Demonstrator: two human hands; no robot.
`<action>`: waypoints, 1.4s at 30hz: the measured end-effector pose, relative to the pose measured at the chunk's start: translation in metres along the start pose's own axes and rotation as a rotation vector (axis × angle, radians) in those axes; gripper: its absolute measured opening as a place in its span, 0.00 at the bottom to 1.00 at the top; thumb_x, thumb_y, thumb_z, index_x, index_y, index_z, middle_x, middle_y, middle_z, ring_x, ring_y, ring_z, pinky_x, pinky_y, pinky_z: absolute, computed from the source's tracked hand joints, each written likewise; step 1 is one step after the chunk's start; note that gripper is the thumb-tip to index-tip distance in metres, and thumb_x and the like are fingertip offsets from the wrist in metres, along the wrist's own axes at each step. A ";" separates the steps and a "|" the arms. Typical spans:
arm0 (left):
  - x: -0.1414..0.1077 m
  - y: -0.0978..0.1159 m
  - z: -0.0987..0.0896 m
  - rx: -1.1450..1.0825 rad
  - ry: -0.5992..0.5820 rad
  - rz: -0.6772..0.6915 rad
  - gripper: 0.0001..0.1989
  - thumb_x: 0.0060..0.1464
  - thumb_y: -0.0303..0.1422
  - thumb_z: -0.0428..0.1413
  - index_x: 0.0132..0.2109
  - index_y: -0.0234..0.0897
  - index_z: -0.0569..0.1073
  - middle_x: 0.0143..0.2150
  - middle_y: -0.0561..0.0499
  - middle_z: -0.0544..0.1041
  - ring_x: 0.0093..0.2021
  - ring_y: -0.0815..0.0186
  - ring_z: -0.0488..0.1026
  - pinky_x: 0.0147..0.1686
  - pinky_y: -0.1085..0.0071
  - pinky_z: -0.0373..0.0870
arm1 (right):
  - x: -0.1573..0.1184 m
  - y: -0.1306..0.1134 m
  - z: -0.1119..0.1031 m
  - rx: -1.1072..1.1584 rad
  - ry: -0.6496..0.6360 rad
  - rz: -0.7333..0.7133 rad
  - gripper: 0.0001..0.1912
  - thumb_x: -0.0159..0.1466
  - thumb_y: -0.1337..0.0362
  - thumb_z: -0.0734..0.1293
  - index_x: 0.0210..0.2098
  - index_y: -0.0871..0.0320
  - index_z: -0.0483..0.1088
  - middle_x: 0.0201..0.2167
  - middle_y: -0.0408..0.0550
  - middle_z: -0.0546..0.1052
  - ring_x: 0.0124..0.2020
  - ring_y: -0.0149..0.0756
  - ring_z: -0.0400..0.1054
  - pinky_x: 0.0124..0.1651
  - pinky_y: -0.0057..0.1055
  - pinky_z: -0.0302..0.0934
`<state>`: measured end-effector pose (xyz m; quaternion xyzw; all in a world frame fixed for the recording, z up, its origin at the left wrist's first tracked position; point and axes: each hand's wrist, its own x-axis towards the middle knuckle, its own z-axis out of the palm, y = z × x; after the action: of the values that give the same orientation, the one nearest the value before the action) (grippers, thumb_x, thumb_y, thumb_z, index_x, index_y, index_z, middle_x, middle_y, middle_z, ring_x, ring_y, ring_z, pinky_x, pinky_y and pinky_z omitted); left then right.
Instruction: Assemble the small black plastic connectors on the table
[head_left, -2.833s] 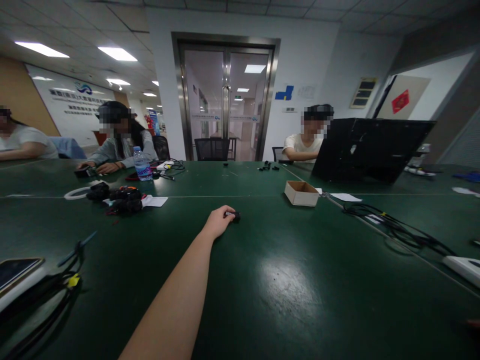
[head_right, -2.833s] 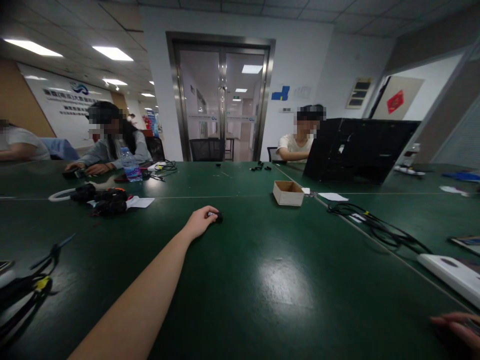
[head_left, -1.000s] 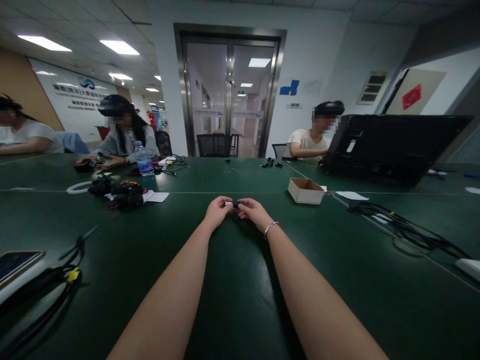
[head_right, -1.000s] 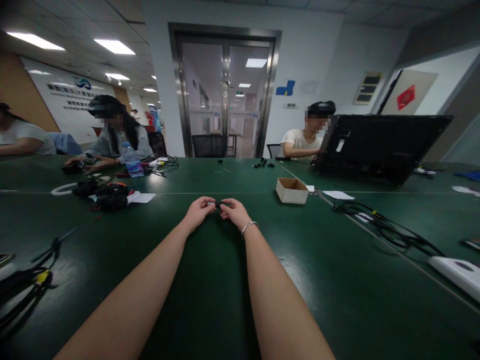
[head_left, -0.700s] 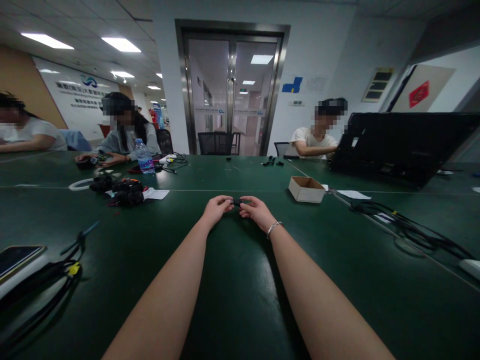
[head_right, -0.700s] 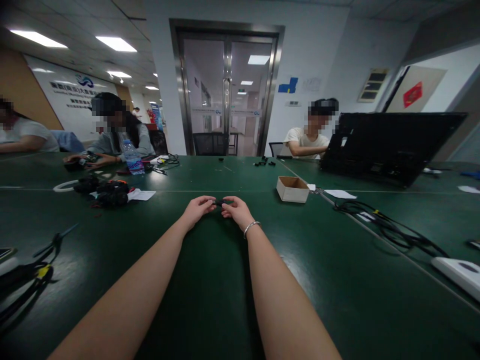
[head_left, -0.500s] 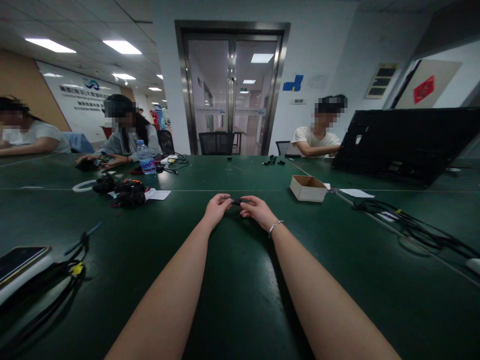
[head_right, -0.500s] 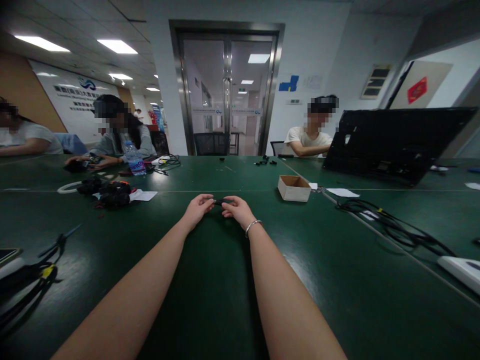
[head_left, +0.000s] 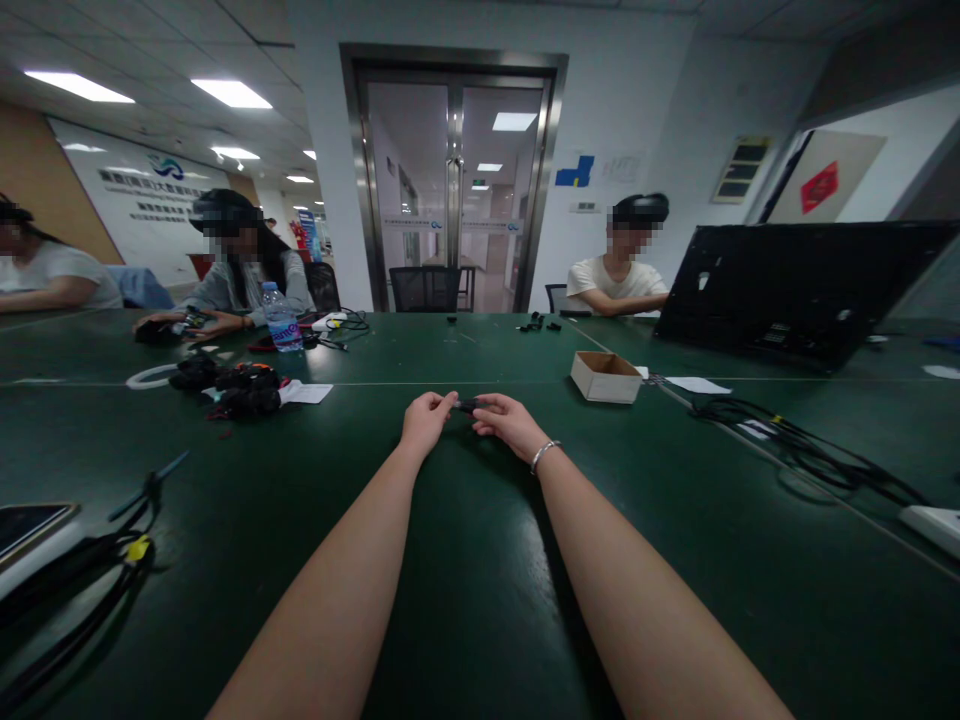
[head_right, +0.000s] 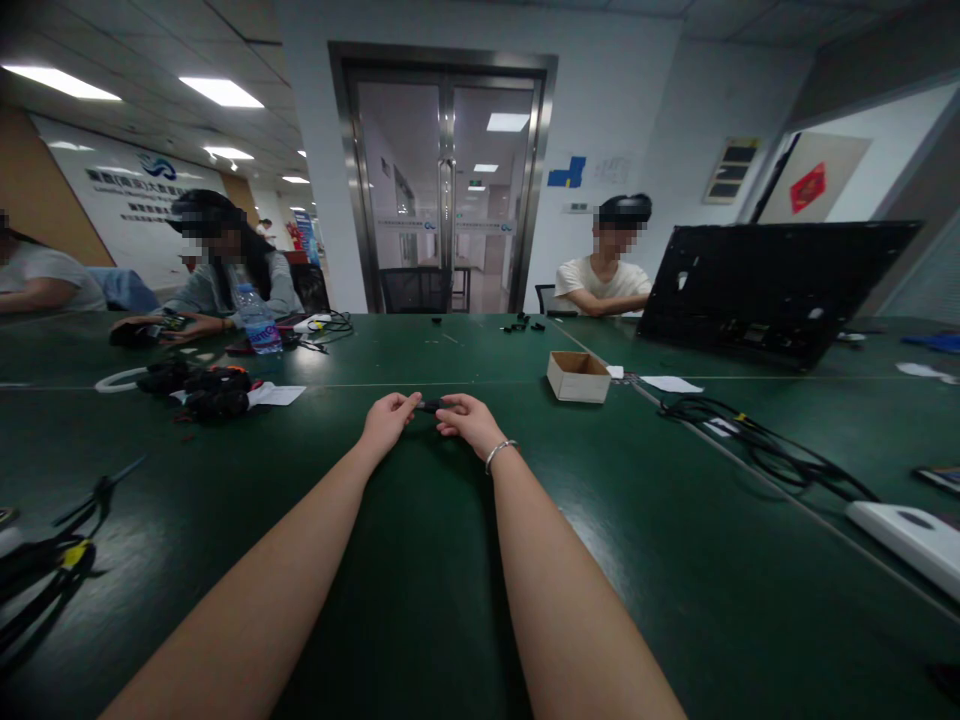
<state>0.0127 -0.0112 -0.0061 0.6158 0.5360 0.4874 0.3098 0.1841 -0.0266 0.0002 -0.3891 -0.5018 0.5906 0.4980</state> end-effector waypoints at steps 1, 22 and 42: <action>-0.001 0.001 -0.001 0.039 0.007 -0.005 0.23 0.49 0.52 0.51 0.28 0.35 0.70 0.24 0.51 0.72 0.25 0.68 0.66 0.27 0.72 0.58 | 0.000 0.000 0.000 -0.005 -0.002 -0.002 0.13 0.60 0.78 0.67 0.43 0.63 0.66 0.30 0.48 0.75 0.25 0.27 0.71 0.26 0.18 0.69; -0.013 0.013 -0.007 0.286 -0.031 0.035 0.26 0.54 0.55 0.42 0.28 0.38 0.71 0.24 0.51 0.71 0.24 0.65 0.65 0.25 0.71 0.54 | -0.002 -0.001 -0.001 -0.045 -0.053 -0.021 0.14 0.59 0.79 0.66 0.43 0.62 0.67 0.29 0.46 0.75 0.26 0.26 0.70 0.28 0.17 0.67; 0.003 -0.006 -0.008 -0.339 -0.125 0.071 0.19 0.36 0.38 0.65 0.36 0.33 0.74 0.38 0.46 0.76 0.40 0.62 0.73 0.48 0.62 0.66 | 0.002 0.002 -0.001 -0.002 -0.010 0.006 0.13 0.59 0.80 0.66 0.42 0.63 0.66 0.28 0.47 0.75 0.24 0.27 0.71 0.26 0.17 0.68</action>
<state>0.0029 -0.0078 -0.0082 0.6024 0.4037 0.5422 0.4244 0.1845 -0.0243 -0.0016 -0.3882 -0.5039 0.5934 0.4932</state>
